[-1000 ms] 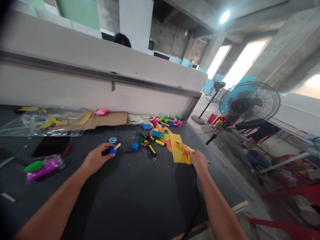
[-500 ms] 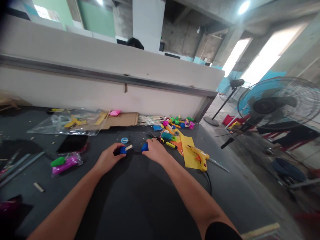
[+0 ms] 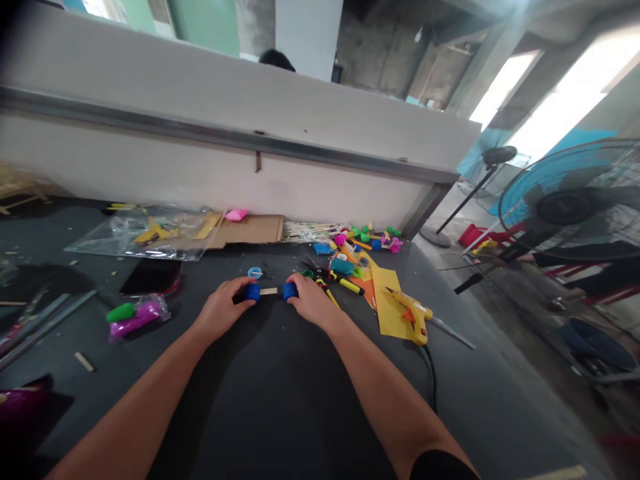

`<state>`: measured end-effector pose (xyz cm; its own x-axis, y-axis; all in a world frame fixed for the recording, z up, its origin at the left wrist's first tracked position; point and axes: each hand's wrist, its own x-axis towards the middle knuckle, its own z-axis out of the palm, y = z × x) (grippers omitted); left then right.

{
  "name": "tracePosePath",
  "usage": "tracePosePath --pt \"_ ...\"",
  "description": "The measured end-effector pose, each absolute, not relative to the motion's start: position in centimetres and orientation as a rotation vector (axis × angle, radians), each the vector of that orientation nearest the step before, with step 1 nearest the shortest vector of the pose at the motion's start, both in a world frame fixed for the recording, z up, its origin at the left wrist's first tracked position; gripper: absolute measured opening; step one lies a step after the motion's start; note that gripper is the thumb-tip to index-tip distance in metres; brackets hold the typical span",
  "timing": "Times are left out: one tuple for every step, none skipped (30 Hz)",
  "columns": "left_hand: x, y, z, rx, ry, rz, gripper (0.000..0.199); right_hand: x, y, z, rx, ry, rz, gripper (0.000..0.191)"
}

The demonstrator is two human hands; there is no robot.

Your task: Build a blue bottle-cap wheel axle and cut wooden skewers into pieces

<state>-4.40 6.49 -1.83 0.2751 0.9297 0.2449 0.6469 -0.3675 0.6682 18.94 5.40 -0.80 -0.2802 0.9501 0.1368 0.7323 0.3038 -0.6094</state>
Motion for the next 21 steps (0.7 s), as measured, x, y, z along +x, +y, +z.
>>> tracePosePath --pt "-4.4 6.47 -1.84 2.097 1.422 0.858 0.041 18.94 5.39 -0.73 -1.467 -2.108 0.593 0.04" --pt "-4.4 6.45 -1.84 2.088 1.424 0.858 0.04 18.92 5.37 -0.66 -1.445 -2.116 0.581 0.039" --pt "-4.39 6.43 -1.82 2.086 1.423 0.861 0.039 18.9 5.34 -0.6 -1.432 -2.119 0.567 0.039" --pt "-4.39 6.41 -1.8 2.09 1.42 0.869 0.037 18.86 5.32 -0.56 -1.429 -2.119 0.553 0.038" --pt "-4.38 6.4 -1.79 2.097 1.415 0.881 0.037 18.81 5.29 -0.54 -1.431 -2.117 0.54 0.038" --pt "-4.38 6.4 -1.79 2.107 1.406 0.895 0.036 18.74 5.26 -0.55 -1.436 -2.112 0.527 0.038" --pt "-4.38 6.41 -1.82 2.117 1.394 0.907 0.036 18.66 5.23 -0.57 -1.444 -2.103 0.512 0.038" --pt "-4.39 6.43 -1.87 2.125 1.38 0.915 0.036 18.57 5.2 -0.59 -1.453 -2.093 0.498 0.038" --pt "-4.4 6.46 -1.95 2.128 1.368 0.919 0.036 18.48 5.18 -0.62 -1.461 -2.083 0.485 0.037" --pt "-4.41 6.49 -2.05 2.126 1.359 0.921 0.036 18.4 5.17 -0.65 -1.467 -2.075 0.474 0.037" --pt "-4.43 6.52 -2.15 2.121 1.352 0.921 0.036 18.33 5.16 -0.67 -1.471 -2.068 0.465 0.037" --pt "-4.44 6.56 -2.26 2.115 1.347 0.92 0.036 18.28 5.17 -0.69 -1.473 -2.064 0.458 0.037" --pt "-4.45 6.59 -2.35 2.111 1.342 0.92 0.036 18.24 5.19 -0.7 -1.471 -2.063 0.453 0.037" --pt "-4.46 6.61 -2.43 2.108 1.335 0.92 0.036 18.21 5.22 -0.72 -1.465 -2.065 0.451 0.037" --pt "-4.47 6.63 -2.49 2.107 1.329 0.923 0.036 18.2 5.26 -0.73 -1.459 -2.067 0.448 0.037" --pt "-4.47 6.64 -2.52 2.106 1.324 0.924 0.036 18.19 5.31 -0.76 -1.455 -2.069 0.443 0.037" --pt "-4.48 6.65 -2.54 2.103 1.322 0.928 0.036 18.18 5.36 -0.79 -1.452 -2.07 0.438 0.037" --pt "-4.48 6.65 -2.53 2.099 1.321 0.934 0.037 18.17 5.4 -0.83 -1.45 -2.07 0.434 0.036" --pt "-4.48 6.65 -2.52 2.095 1.321 0.943 0.037 18.16 5.44 -0.86 -1.449 -2.067 0.43 0.036" --pt "-4.47 6.65 -2.49 2.09 1.321 0.951 0.037 18.14 5.46 -0.9 -1.448 -2.063 0.425 0.036" --pt "-4.47 6.65 -2.47 2.086 1.321 0.96 0.036 18.12 5.46 -0.92 -1.445 -2.06 0.421 0.037"
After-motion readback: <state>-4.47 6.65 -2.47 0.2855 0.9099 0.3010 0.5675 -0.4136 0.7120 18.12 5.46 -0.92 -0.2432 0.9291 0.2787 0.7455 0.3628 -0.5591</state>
